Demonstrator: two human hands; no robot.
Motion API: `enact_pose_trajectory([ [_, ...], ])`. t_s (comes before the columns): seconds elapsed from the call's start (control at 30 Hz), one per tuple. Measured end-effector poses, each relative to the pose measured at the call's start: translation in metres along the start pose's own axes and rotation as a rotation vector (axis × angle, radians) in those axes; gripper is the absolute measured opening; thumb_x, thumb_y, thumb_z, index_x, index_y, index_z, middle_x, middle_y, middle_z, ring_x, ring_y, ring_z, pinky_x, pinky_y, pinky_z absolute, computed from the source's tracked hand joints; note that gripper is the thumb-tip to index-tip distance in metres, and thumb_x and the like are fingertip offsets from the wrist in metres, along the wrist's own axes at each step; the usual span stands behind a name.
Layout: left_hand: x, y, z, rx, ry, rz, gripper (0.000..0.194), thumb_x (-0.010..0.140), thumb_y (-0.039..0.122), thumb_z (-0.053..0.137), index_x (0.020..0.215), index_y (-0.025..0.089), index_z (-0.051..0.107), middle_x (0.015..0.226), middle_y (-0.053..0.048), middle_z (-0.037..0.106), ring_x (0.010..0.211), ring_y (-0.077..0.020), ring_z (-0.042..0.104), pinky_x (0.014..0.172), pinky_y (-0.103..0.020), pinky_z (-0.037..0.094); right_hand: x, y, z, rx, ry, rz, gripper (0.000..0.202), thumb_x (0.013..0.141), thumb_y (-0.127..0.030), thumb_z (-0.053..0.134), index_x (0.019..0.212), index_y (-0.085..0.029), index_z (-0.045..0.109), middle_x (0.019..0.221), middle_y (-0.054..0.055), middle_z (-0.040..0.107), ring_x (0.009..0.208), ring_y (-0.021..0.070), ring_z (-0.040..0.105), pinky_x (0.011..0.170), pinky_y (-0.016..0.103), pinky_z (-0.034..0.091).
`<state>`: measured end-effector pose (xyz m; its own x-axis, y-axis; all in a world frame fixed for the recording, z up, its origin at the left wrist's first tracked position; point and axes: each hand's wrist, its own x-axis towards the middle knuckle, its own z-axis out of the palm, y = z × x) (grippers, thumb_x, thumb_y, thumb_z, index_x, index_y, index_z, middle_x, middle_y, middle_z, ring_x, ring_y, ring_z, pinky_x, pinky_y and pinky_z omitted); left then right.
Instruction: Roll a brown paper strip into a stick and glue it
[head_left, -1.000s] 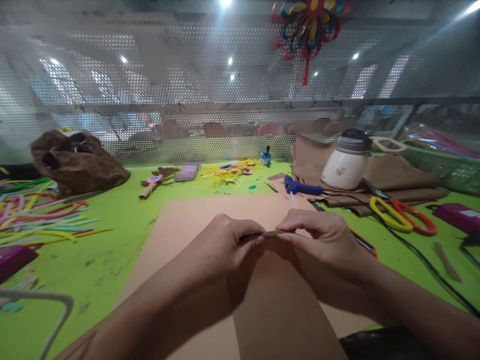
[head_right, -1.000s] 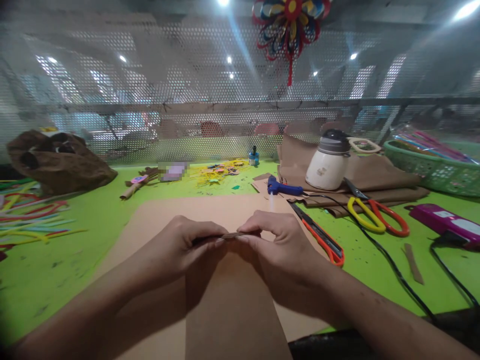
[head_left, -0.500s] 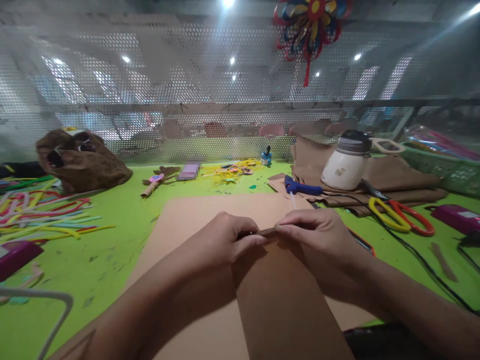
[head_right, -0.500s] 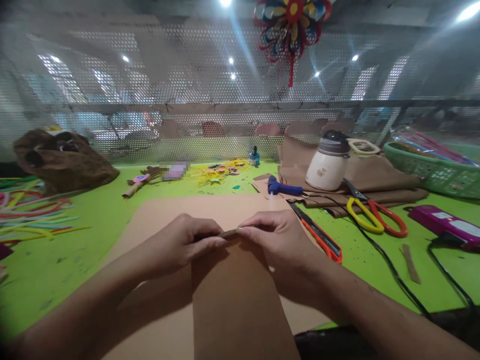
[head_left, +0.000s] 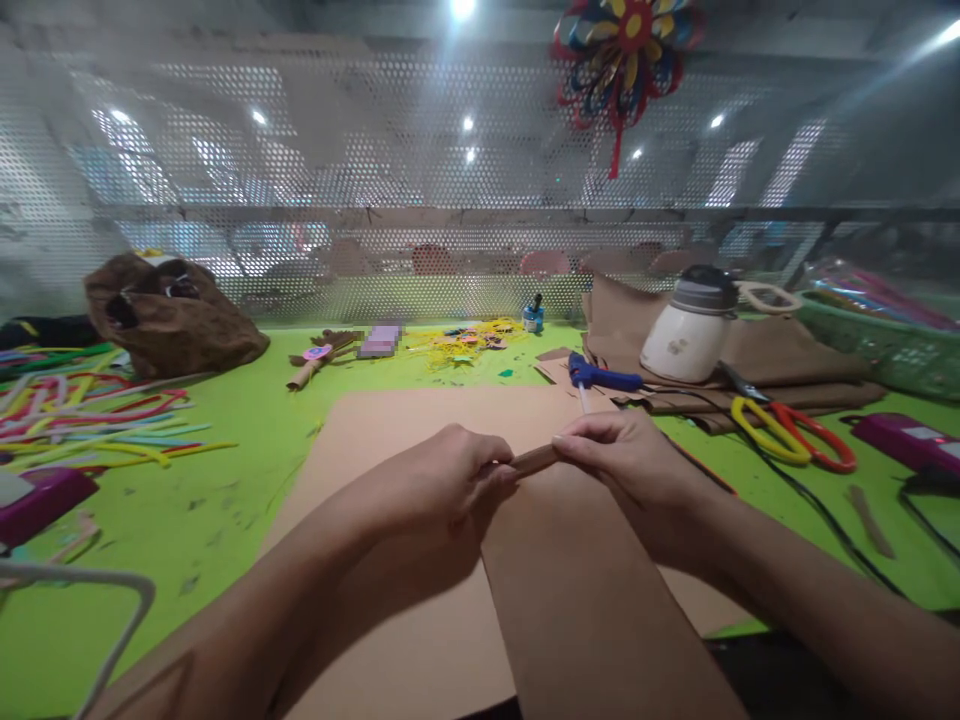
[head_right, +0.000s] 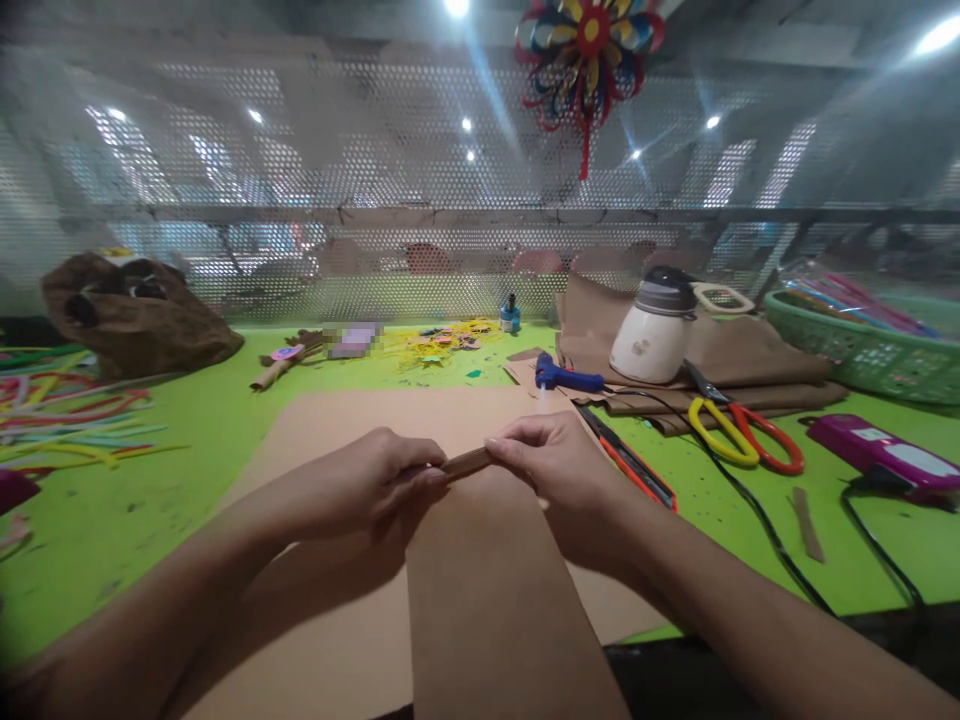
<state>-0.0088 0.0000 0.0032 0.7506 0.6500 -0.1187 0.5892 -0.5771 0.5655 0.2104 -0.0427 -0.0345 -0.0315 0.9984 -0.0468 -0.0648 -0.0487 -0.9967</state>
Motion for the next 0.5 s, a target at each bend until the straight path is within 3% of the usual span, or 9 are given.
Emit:
enact_pose_trajectory([
  [0.13, 0.004, -0.003, 0.002, 0.065, 0.079, -0.036, 0.036, 0.088, 0.045, 0.045, 0.070, 0.018, 0.059, 0.055, 0.001, 0.055, 0.048, -0.0104, 0.043, 0.048, -0.021, 0.029, 0.003, 0.003, -0.002, 0.090, -0.010, 0.066, 0.028, 0.064, -0.038, 0.081, 0.066, -0.014, 0.067, 0.053, -0.001, 0.058, 0.045, 0.0096, 0.047, 0.046, 0.024, 0.034],
  [0.27, 0.009, -0.008, 0.001, -0.086, 0.119, -0.098, 0.036, 0.086, 0.047, 0.048, 0.068, 0.017, 0.056, 0.057, 0.003, 0.053, 0.053, -0.0110, 0.045, 0.051, -0.021, 0.033, 0.003, 0.004, -0.004, 0.163, -0.028, 0.106, 0.027, 0.065, -0.038, 0.080, 0.070, -0.015, 0.066, 0.056, 0.000, 0.062, 0.046, 0.0127, 0.053, 0.048, 0.026, 0.038],
  [0.4, 0.010, -0.011, -0.006, -0.263, 0.060, -0.014, 0.034, 0.087, 0.044, 0.047, 0.073, 0.016, 0.059, 0.069, 0.000, 0.059, 0.064, -0.0130, 0.053, 0.060, -0.023, 0.040, 0.005, 0.004, -0.005, 0.208, -0.049, 0.127, 0.027, 0.065, -0.036, 0.080, 0.072, -0.015, 0.065, 0.060, 0.002, 0.064, 0.053, 0.0159, 0.058, 0.052, 0.029, 0.042],
  [0.5, 0.009, -0.011, -0.011, -0.414, -0.053, -0.012, 0.029, 0.087, 0.041, 0.050, 0.086, 0.015, 0.064, 0.075, -0.003, 0.065, 0.066, -0.0145, 0.060, 0.066, -0.027, 0.047, 0.009, 0.008, -0.009, 0.169, -0.023, 0.113, 0.030, 0.064, -0.038, 0.081, 0.069, -0.014, 0.064, 0.055, -0.001, 0.059, 0.047, 0.0125, 0.053, 0.049, 0.026, 0.038],
])
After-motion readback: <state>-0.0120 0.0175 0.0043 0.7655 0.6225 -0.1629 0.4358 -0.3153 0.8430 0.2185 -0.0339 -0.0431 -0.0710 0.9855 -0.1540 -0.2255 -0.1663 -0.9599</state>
